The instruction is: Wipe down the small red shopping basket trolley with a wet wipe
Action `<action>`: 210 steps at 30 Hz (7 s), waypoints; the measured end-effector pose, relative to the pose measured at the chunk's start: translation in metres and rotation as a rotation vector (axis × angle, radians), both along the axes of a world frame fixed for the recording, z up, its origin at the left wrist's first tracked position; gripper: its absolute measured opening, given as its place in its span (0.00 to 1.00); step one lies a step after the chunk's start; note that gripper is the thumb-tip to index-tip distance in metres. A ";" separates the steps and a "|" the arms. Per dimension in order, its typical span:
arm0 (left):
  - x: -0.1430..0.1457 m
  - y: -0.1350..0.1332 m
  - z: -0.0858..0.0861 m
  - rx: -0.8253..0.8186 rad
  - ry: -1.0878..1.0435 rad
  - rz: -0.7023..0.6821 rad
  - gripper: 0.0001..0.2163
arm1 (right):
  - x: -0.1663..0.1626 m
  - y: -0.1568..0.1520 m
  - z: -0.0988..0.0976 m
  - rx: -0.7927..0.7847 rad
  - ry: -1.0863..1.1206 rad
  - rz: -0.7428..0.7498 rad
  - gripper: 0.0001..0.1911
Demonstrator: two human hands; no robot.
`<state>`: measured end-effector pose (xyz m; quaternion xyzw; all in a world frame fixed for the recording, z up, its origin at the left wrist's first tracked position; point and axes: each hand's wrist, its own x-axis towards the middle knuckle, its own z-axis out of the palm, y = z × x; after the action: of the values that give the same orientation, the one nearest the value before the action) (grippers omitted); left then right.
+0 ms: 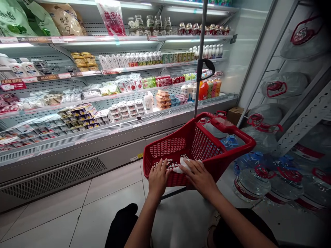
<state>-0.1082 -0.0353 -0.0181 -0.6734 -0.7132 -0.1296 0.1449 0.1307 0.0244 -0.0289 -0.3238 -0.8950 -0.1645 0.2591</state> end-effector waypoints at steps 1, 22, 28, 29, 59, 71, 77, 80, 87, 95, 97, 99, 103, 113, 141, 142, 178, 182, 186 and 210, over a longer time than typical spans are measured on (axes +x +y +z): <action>-0.001 0.000 0.001 -0.008 -0.004 0.005 0.24 | 0.008 0.003 0.002 0.005 -0.005 -0.009 0.33; 0.046 0.009 0.002 -0.101 -0.052 0.046 0.28 | 0.013 0.013 -0.016 -0.024 0.048 -0.070 0.34; 0.043 0.007 0.004 -0.150 -0.034 0.080 0.26 | 0.093 0.047 0.005 0.036 0.106 -0.215 0.34; 0.043 0.007 0.004 -0.148 -0.033 0.080 0.26 | 0.108 0.054 0.010 0.045 0.129 -0.263 0.34; 0.057 0.003 0.000 -0.186 -0.037 0.069 0.27 | 0.046 0.040 0.001 0.025 0.129 0.022 0.35; 0.052 -0.006 0.002 -0.185 -0.029 0.076 0.29 | 0.056 0.040 0.041 -0.031 0.432 -0.064 0.31; 0.054 0.000 0.000 -0.194 -0.050 0.064 0.28 | 0.127 0.074 0.076 0.090 0.403 -0.208 0.29; 0.057 0.002 0.000 -0.191 -0.050 0.066 0.27 | 0.120 0.076 0.043 0.064 0.216 -0.148 0.30; 0.060 0.000 0.003 -0.174 -0.036 0.077 0.28 | 0.017 0.030 -0.018 -0.006 0.115 0.082 0.36; 0.053 -0.002 0.007 -0.195 -0.067 0.069 0.30 | 0.048 0.041 -0.010 0.015 0.056 0.026 0.38; 0.051 -0.002 0.007 -0.204 -0.065 0.074 0.31 | 0.085 0.061 -0.004 0.041 0.115 -0.096 0.37; 0.050 -0.001 0.007 -0.200 -0.061 0.079 0.31 | 0.113 0.079 0.003 0.035 0.154 -0.167 0.34; 0.048 0.000 0.004 -0.152 -0.084 0.062 0.29 | 0.130 0.104 0.014 -0.039 0.207 -0.175 0.31; 0.044 0.004 -0.024 0.108 -0.236 -0.225 0.35 | 0.037 0.119 -0.005 -0.226 0.218 -0.041 0.27; -0.039 -0.004 -0.004 -0.185 -0.084 -0.190 0.41 | -0.002 0.031 -0.029 -0.503 0.282 0.104 0.26; -0.035 -0.003 -0.004 -0.178 -0.075 -0.178 0.41 | -0.004 0.016 -0.032 -0.499 0.274 0.104 0.26; 0.062 0.019 -0.019 0.099 -0.013 -0.472 0.32 | 0.049 -0.033 -0.064 -0.416 0.410 -0.074 0.25; 0.019 0.037 0.003 0.131 -0.034 -0.298 0.32 | 0.084 -0.012 -0.069 -0.425 0.477 -0.123 0.23; 0.004 0.041 0.007 0.148 0.007 -0.260 0.33 | 0.101 0.001 -0.073 -0.462 0.599 -0.258 0.26; 0.015 0.019 0.051 0.174 -0.016 -0.247 0.36 | 0.020 0.016 -0.027 -0.306 0.461 -0.105 0.28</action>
<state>-0.0936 -0.0168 0.0329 -0.7399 -0.6122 -0.2130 0.1801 0.1503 0.0400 -0.0560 -0.4340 -0.8088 0.0373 0.3951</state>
